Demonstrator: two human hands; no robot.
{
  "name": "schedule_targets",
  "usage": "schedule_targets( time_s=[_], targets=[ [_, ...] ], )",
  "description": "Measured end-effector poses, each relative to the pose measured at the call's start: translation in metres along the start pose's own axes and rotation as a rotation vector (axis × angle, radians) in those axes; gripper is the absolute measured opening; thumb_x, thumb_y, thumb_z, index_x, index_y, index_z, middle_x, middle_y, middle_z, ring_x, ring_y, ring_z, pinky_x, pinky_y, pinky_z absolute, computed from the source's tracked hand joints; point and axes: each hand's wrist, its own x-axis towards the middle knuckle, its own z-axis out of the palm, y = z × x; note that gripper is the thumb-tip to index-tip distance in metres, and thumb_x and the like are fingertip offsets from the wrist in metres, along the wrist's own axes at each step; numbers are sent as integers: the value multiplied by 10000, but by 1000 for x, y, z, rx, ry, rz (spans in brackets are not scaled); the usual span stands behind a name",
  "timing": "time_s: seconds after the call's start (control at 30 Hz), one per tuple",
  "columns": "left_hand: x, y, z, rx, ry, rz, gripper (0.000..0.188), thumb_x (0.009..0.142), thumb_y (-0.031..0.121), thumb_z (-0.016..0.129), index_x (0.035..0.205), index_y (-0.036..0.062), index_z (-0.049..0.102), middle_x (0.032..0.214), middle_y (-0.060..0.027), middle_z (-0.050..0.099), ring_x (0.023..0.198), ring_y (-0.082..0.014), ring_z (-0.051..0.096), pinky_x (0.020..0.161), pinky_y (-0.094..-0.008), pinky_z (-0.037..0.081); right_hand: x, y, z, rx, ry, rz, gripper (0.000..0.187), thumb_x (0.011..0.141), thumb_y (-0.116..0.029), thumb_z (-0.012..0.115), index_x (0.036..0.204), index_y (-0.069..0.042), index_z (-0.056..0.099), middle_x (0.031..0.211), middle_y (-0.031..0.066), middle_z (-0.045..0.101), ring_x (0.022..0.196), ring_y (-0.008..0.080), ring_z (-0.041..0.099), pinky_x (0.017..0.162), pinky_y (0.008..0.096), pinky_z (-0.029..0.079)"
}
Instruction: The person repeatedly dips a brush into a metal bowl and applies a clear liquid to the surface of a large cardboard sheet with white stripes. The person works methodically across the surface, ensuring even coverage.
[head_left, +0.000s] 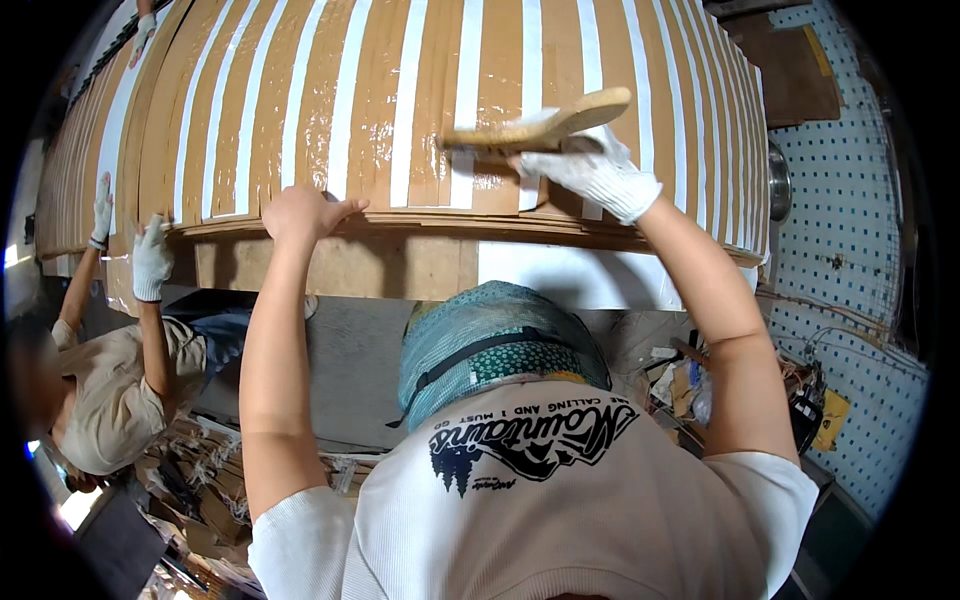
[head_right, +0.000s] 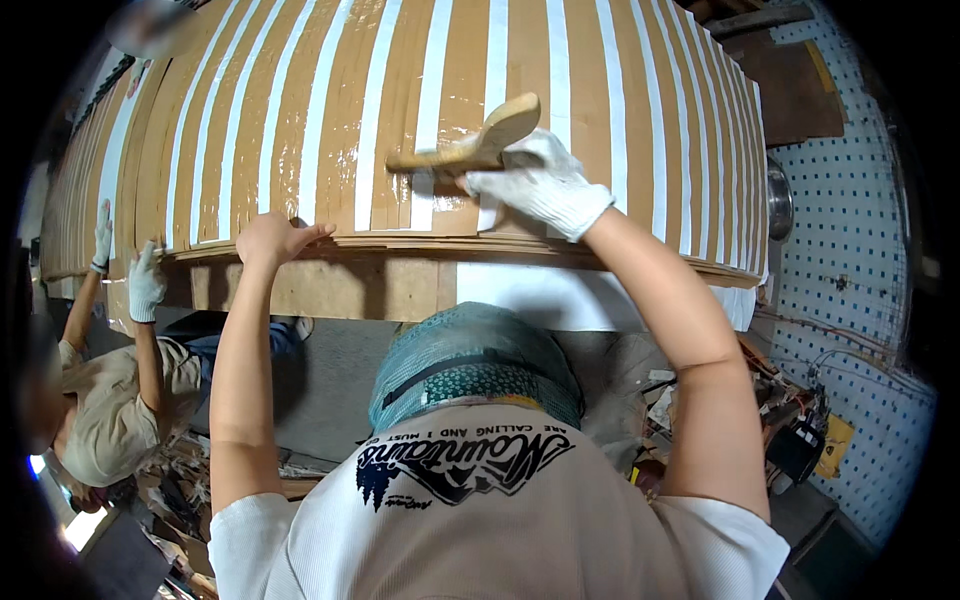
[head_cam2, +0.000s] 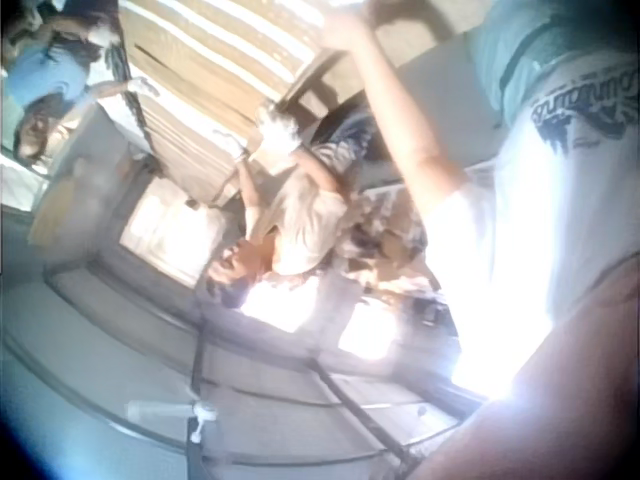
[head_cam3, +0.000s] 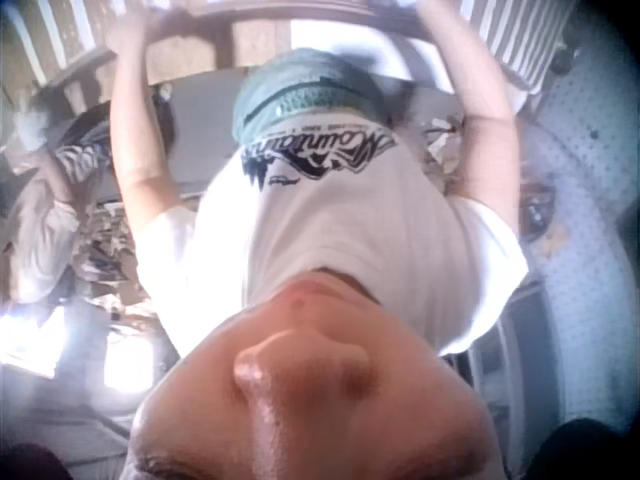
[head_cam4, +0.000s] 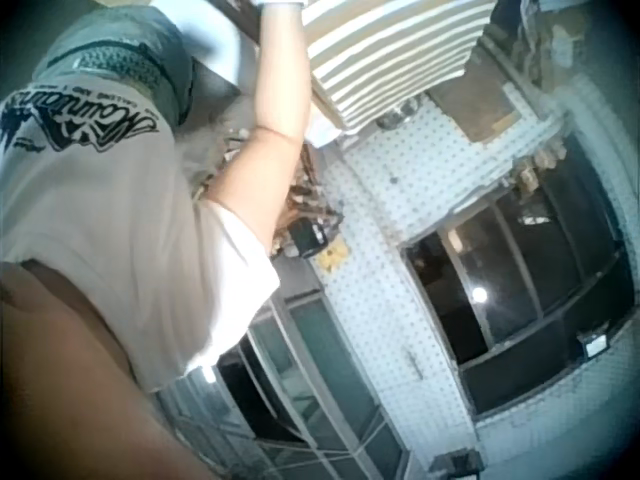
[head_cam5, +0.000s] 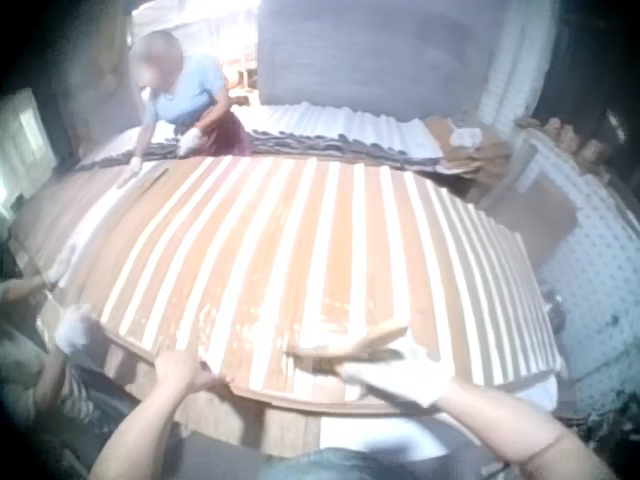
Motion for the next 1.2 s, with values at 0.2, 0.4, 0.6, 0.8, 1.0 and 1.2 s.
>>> schedule_targets(
  time_s=[0.2,0.4,0.6,0.8,1.0,1.2],
  targets=[
    [-1,10,-9,25,-35,1,741,675,859,594,758,146,777,761,-55,717,742,-207,720,590,-340,544,-23,22,43,-632,342,-485,351,886,-139,619,1216,-249,665,899,54,712,765,222,681,727,339,568],
    [-2,5,-6,6,-35,-5,755,665,847,616,822,127,782,799,-65,728,768,-223,725,599,-344,547,2,13,16,138,53,-158,223,814,-221,745,997,-94,749,908,120,726,815,182,695,759,330,561],
    [14,-4,13,58,80,57,794,670,871,579,901,139,785,813,-104,735,807,-258,726,672,-388,566,21,-37,56,-400,276,-573,430,748,-89,587,1169,-129,671,983,124,678,866,275,647,803,390,513],
    [-4,2,2,1,11,8,716,700,843,571,904,193,791,901,-120,725,873,-263,691,769,-361,520,57,0,10,-282,-13,-282,143,781,-241,696,906,-191,743,863,119,665,880,272,670,778,406,569],
    [0,-1,19,5,202,26,679,669,826,612,830,196,807,868,-145,701,889,-298,650,689,-382,539,203,26,-90,-390,95,129,621,732,-503,775,908,77,643,933,252,659,906,347,657,842,432,522],
    [-6,5,8,-62,47,-104,810,689,772,645,1059,58,740,1336,-366,484,1106,-380,602,866,-444,480,339,69,-144,-420,283,146,565,737,-457,782,1026,5,631,1027,233,666,1000,383,644,879,444,499]
  ],
)
